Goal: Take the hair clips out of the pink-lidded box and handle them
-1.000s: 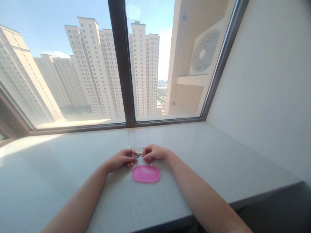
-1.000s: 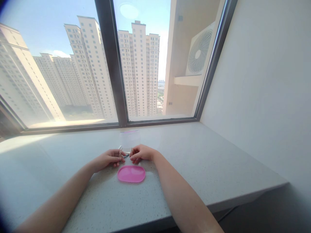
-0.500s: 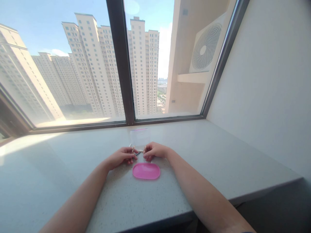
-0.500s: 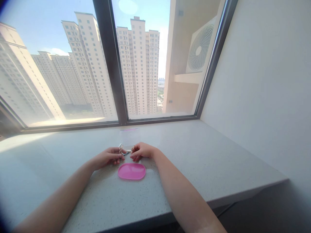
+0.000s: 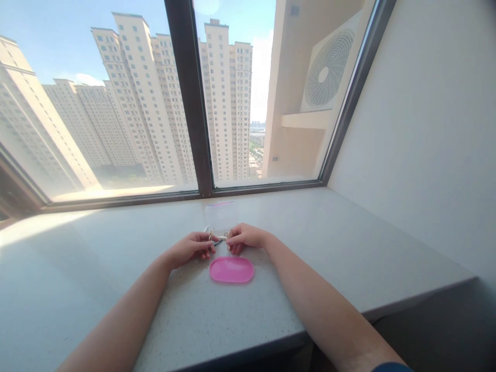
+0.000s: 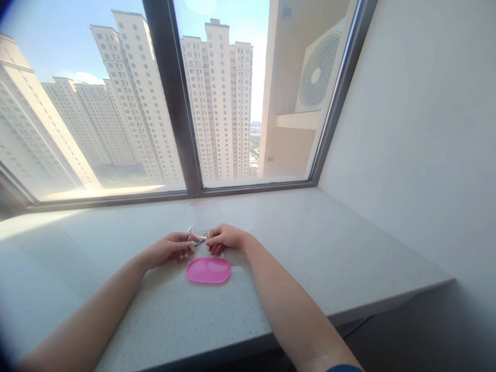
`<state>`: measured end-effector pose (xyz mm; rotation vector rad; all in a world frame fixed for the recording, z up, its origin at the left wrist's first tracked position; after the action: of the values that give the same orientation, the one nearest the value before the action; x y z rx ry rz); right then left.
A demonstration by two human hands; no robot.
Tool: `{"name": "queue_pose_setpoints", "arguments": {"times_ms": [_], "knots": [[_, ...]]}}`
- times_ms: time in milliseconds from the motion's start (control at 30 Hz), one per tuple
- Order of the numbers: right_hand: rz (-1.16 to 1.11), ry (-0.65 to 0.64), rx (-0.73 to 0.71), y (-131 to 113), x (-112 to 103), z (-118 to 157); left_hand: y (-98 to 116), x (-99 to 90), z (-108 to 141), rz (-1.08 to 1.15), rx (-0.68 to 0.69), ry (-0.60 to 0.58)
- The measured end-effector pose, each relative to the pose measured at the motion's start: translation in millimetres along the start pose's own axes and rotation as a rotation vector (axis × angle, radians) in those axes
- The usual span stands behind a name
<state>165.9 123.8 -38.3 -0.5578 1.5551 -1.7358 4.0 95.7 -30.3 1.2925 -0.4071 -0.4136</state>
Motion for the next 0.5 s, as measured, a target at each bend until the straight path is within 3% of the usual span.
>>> {"name": "queue_pose_setpoints", "arguments": {"times_ms": [500], "knots": [[-0.012,-0.001,-0.033,-1.8,1.0,1.5,3.5,3.5,0.5,0.003,0.009,0.005]]}}
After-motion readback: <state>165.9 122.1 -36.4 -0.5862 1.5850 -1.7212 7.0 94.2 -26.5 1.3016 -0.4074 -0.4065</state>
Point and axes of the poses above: each hand's wrist, its own z-axis away from the middle knuckle, its own x-axis out of the palm, y = z × x, the point moved 6 cm from there along -z, towards the middle knuckle, and after that the axes turned 6 degrees about z, right-handed, at the moved point
